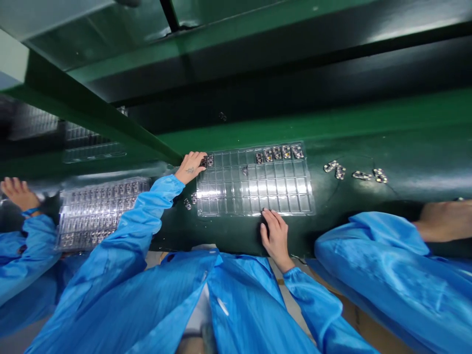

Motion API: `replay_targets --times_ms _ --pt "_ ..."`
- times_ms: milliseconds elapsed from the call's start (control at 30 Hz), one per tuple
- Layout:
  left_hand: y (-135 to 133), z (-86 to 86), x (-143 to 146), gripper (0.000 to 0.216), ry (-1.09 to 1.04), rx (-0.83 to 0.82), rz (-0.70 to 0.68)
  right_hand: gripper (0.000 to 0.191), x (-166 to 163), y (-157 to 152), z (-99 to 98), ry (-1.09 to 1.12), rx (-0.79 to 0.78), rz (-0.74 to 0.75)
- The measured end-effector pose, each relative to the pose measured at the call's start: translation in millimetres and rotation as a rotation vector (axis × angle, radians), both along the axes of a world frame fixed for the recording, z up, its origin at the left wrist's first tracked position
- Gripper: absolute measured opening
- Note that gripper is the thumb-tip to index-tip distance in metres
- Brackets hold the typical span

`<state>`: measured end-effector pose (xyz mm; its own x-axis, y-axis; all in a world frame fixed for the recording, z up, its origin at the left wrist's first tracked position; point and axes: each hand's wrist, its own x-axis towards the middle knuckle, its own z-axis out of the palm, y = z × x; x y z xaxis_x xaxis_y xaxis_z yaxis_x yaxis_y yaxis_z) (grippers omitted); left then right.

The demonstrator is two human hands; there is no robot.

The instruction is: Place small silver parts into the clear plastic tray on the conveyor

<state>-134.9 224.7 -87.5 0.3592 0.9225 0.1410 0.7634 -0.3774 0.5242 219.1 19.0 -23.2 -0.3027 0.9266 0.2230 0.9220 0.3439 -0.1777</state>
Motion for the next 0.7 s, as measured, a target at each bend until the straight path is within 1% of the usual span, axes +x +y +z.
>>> replay_targets --times_ms 200,333,500,700 --pt "1 -11.0 0 0.047 -0.138 -0.008 -0.01 0.044 0 1 -0.9 -0.027 0.01 0.0" --pt "4 -16.4 -3 0.045 -0.158 -0.028 -0.009 0.043 -2 2 -0.1 -0.035 0.01 0.003" --pt "7 -10.7 -8 0.049 -0.14 -0.045 -0.036 0.043 -3 2 -1.8 -0.034 0.012 -0.007" --pt "9 0.1 -12 0.053 -0.036 -0.052 -0.083 0.043 -3 3 -2.9 -0.029 0.022 0.003"
